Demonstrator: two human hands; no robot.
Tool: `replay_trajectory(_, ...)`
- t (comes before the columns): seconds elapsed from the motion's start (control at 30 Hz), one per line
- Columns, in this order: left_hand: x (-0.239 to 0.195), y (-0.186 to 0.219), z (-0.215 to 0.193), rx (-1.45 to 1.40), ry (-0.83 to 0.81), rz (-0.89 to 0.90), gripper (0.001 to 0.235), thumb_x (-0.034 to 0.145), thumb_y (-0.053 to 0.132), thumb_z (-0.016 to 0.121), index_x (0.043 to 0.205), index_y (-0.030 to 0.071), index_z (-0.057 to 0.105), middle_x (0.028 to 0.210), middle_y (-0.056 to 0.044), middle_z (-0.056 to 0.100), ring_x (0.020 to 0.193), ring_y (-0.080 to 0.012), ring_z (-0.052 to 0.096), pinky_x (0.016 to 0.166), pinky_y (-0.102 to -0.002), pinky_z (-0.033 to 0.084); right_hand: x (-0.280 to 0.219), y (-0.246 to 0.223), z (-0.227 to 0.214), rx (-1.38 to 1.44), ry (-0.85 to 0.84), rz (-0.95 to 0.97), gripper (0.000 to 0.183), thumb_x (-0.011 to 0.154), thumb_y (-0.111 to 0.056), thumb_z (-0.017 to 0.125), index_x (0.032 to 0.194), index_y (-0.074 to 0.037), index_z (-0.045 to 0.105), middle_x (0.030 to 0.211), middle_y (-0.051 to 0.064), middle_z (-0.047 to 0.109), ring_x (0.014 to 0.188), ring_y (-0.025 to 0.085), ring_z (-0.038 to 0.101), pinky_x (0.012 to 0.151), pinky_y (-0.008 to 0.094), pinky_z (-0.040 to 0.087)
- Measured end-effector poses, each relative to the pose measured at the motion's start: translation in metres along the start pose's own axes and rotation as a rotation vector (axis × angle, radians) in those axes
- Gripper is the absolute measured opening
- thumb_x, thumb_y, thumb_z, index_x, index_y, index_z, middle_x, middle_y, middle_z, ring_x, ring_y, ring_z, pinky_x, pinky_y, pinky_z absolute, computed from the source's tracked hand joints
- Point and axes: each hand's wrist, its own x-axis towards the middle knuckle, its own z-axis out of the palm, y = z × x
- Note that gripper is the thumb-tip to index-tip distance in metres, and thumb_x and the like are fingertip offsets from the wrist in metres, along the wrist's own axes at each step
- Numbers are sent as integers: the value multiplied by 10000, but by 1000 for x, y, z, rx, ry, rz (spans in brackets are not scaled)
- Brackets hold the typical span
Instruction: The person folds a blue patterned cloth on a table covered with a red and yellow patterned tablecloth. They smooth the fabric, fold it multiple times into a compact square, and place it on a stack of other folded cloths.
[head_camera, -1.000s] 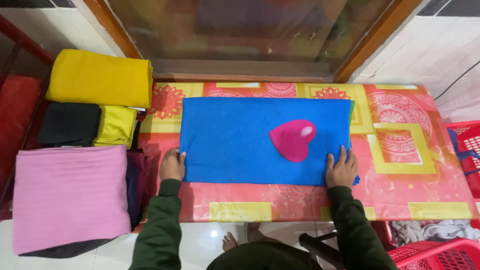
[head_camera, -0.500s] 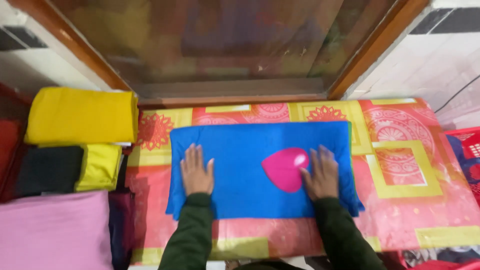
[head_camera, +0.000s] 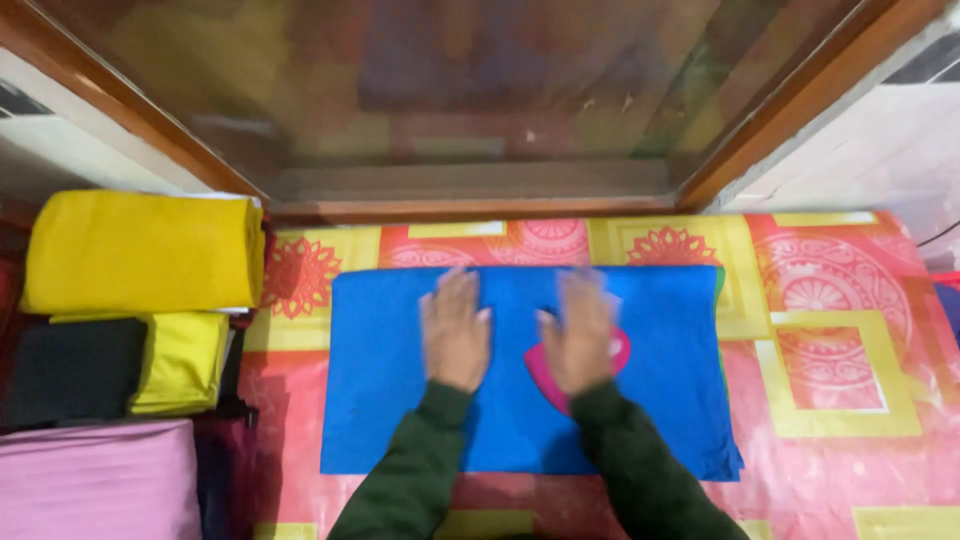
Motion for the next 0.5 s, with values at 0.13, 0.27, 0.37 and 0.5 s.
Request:
replay_trajectory(0.13, -2, -16, 73, -46, -110, 115, 568, 1017, 317, 416, 1557, 154, 351, 1653, -57, 285, 1520, -262, 251, 1211, -518, 179, -7, 22, 64, -245, -261, -60, 553, 1013, -427, 412, 1538, -258, 397, 1633, 30, 329, 1528, 314, 238, 1193, 582, 194)
replay_trajectory(0.27, 6, -94, 57, 14, 10, -75, 535, 993, 398, 481, 1487, 195, 486, 1562, -33, 449, 1466, -249, 376, 1185, -504, 247, 7, 108, 53, -344, -119, -21, 580, 965, -544, 496, 1501, -322, 474, 1577, 22, 433, 1475, 304, 362, 1155, 589, 277)
replay_trajectory(0.37, -9, -138, 29, 98, -93, -227, 566, 1016, 404, 431, 1540, 191, 417, 1626, -36, 367, 1498, -266, 317, 1201, -543, 217, -15, 164, 28, -396, -75, 133, 560, 993, -534, 494, 1510, -318, 490, 1583, 54, 441, 1472, 345, 367, 1120, 676, 291)
replay_trajectory(0.5, -23, -204, 27, 59, -266, -423, 616, 1061, 521, 223, 1604, 232, 249, 1701, 59, 138, 1561, -201, 103, 1260, -503, 66, -11, 195, -3, -321, -343, 536, 570, 1044, -621, 228, 1565, -399, 297, 1690, -118, 161, 1567, 257, 84, 1236, 624, 118)
